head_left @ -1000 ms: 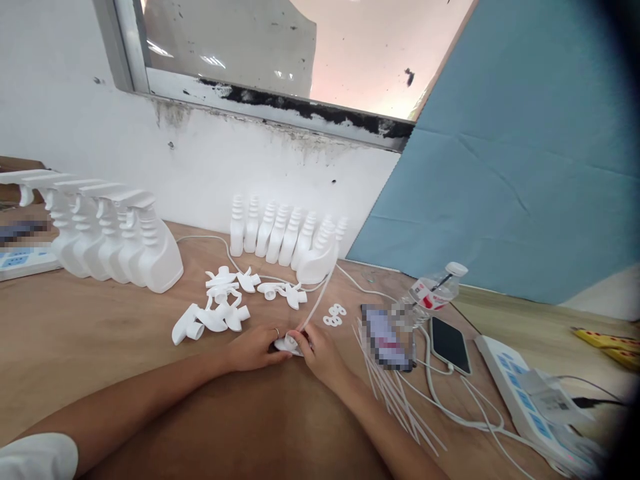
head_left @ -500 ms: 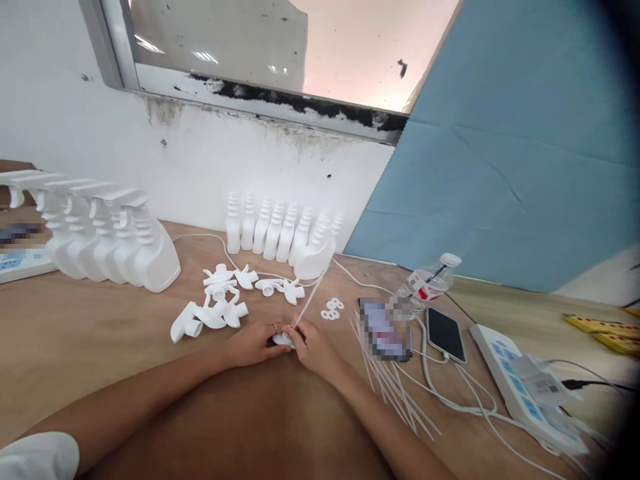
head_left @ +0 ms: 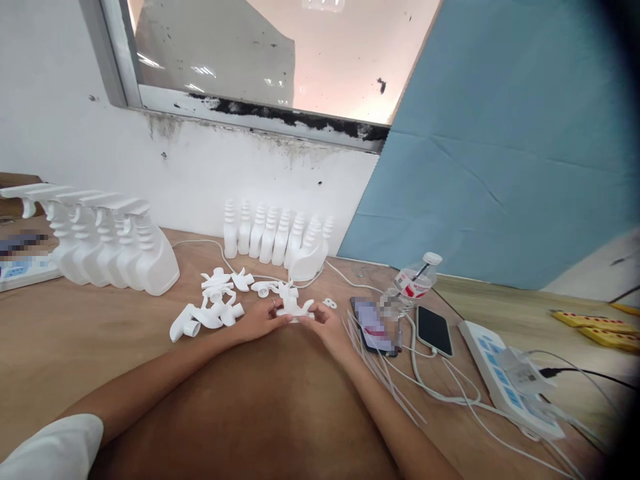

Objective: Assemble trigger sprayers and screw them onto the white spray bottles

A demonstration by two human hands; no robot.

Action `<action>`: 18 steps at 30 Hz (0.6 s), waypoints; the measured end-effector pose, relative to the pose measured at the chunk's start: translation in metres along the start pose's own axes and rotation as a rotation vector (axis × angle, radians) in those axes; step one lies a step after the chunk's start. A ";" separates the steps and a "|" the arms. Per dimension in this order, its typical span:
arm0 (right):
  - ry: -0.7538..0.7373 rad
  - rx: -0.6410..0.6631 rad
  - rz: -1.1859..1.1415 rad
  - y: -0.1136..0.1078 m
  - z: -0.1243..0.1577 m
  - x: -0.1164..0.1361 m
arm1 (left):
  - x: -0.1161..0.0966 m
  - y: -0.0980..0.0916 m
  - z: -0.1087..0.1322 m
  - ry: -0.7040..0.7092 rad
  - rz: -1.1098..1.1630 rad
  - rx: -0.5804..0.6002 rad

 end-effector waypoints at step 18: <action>-0.511 -0.782 0.312 -0.116 0.027 0.171 | 0.043 -0.003 -0.116 -0.049 -0.385 -0.381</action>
Point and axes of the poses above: each hand's wrist, its own z-axis away from the middle knuckle, its own y-axis out of the palm, x = y × z, the point moved 3 cm from there along -z, towards the middle knuckle, and after that the axes turned 10 degrees about y, right-handed, at the moved point
